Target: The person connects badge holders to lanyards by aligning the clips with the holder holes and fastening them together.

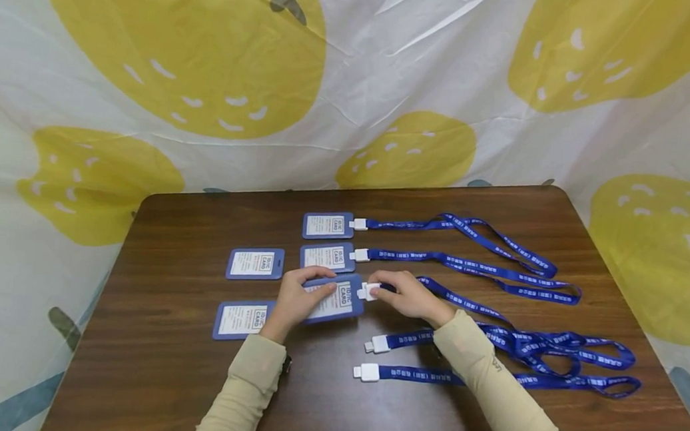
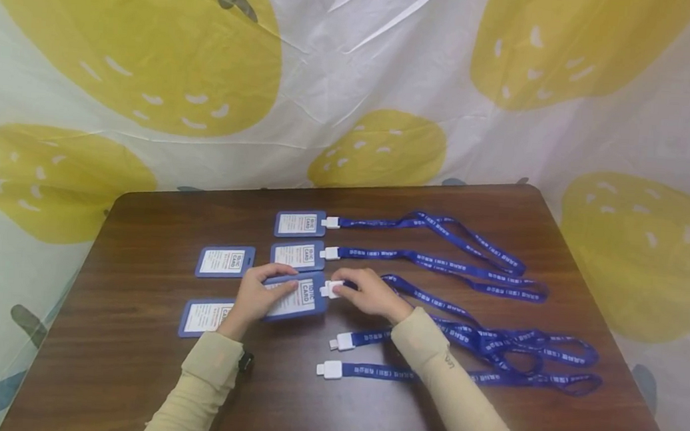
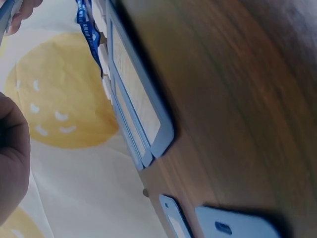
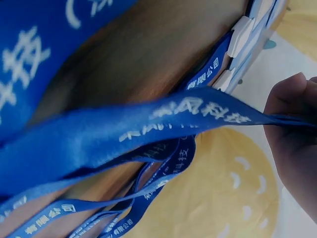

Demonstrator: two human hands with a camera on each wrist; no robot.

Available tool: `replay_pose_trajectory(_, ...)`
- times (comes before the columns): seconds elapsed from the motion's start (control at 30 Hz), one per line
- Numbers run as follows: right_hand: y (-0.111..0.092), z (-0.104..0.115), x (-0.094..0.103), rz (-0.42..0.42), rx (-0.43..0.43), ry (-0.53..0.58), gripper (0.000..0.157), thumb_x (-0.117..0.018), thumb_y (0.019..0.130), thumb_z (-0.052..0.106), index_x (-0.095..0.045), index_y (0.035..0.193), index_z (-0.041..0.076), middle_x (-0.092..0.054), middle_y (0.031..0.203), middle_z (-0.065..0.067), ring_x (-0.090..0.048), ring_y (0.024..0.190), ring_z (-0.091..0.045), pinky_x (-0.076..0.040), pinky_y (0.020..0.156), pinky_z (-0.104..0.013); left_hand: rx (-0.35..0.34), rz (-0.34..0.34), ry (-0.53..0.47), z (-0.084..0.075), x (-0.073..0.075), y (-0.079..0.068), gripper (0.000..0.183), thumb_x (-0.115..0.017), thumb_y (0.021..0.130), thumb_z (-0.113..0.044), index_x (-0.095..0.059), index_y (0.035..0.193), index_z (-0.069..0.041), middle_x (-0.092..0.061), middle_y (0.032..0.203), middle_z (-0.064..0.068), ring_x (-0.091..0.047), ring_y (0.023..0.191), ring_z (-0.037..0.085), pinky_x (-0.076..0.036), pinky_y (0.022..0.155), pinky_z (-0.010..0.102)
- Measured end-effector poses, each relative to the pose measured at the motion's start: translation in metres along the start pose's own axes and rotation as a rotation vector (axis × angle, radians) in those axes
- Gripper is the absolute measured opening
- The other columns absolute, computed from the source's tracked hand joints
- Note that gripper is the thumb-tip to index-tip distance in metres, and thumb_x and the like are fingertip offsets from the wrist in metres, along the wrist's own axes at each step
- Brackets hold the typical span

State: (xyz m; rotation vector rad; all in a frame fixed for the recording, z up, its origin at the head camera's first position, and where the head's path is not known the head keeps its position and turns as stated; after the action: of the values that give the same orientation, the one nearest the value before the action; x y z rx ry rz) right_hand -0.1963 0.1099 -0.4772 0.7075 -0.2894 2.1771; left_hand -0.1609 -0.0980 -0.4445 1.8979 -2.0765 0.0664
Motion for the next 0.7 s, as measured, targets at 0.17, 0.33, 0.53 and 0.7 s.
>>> replay_pose_trajectory(0.17,-0.0001,0.001,-0.0004,-0.013,-0.007,0.003,0.012,-0.053,0.092,0.011,-0.063,0.097,0.007,-0.064,0.089,-0.002,-0.054,0.078,-0.021,-0.045,0.073,-0.03,-0.005,-0.011,0.011,-0.002,-0.0006,-0.0005,0.014,-0.066,0.073,0.009,-0.065,0.087,0.011,-0.065,0.085,0.024,-0.059,0.086,0.039,-0.044,0.082,0.046)
replay_pose_trajectory(0.33,-0.0007,0.0019,-0.0023,-0.023,-0.051,0.023,0.013,-0.052,0.092,0.009,-0.063,0.098,0.006,-0.063,0.09,-0.004,-0.052,0.079,-0.022,-0.044,0.074,-0.032,-0.025,-0.016,0.021,-0.0026,-0.0008,-0.0005,0.013,-0.067,0.073,0.009,-0.065,0.086,0.012,-0.065,0.084,0.024,-0.06,0.084,0.039,-0.046,0.081,0.043)
replay_pose_trajectory(0.53,-0.0013,0.0004,-0.0039,-0.021,-0.062,0.045,0.015,-0.052,0.092,0.009,-0.063,0.101,0.004,-0.064,0.094,-0.007,-0.052,0.081,-0.021,-0.044,0.076,-0.037,-0.034,-0.022,0.005,-0.002,-0.0017,-0.001,0.013,-0.067,0.072,0.011,-0.065,0.085,0.012,-0.064,0.082,0.025,-0.059,0.083,0.042,-0.042,0.082,0.054)
replay_pose_trajectory(0.7,-0.0024,-0.0003,-0.0036,-0.018,-0.085,0.035,0.015,-0.052,0.092,0.012,-0.063,0.101,0.008,-0.064,0.095,-0.003,-0.053,0.081,-0.018,-0.044,0.077,-0.033,-0.035,-0.025,0.016,-0.0025,-0.0025,-0.0011,0.012,-0.067,0.073,0.01,-0.064,0.084,0.012,-0.064,0.081,0.025,-0.059,0.082,0.042,-0.042,0.081,0.055)
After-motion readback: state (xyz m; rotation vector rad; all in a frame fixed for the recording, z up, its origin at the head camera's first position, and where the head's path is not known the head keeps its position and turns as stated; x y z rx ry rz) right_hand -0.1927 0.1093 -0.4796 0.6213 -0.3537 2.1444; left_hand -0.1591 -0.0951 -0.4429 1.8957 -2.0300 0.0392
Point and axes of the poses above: each hand's wrist, its own y-axis towards the middle knuckle, its own x-axis out of the back of the hand, z = x × y, the point moved 2 cm from there along y, towards the middle knuckle
